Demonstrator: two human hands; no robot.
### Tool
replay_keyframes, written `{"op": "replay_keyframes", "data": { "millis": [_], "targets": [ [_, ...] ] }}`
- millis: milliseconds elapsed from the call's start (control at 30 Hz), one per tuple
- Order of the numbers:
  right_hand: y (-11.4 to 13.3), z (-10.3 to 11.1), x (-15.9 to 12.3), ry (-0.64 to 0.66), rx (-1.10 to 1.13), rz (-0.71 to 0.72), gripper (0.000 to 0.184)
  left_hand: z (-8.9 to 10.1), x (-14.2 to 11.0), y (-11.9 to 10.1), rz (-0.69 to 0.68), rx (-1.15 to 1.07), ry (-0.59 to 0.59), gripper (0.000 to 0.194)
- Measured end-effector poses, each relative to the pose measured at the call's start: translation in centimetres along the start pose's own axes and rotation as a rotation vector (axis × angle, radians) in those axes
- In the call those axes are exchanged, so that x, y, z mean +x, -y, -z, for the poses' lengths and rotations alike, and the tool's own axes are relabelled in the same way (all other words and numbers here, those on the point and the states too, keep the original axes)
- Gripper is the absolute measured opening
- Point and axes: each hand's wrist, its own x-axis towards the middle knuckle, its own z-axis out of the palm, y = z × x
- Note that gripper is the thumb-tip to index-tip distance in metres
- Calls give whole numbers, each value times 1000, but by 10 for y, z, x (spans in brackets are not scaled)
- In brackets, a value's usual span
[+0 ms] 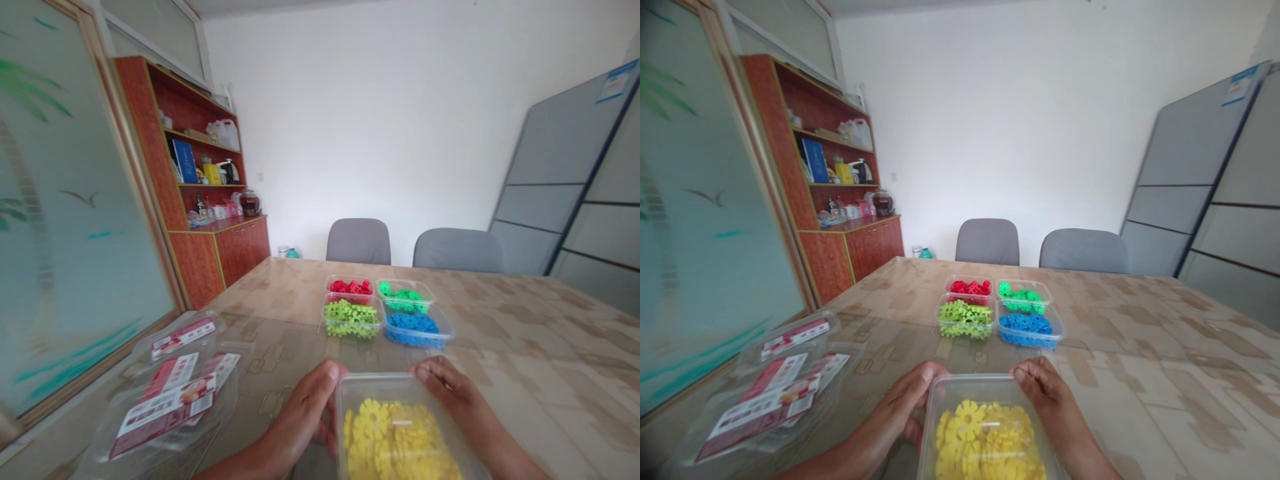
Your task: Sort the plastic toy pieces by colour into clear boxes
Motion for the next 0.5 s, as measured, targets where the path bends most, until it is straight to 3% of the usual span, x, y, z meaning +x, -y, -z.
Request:
{"op": "replay_keyframes", "data": {
  "millis": [167,500],
  "targets": [
    [-10,-5,-3,0,-38,23,52,1,4,9,36,-9,19,54],
    [-21,-18,-2,162,257,-274,58,1,3,17,128,-231,-27,42]
  ]
}}
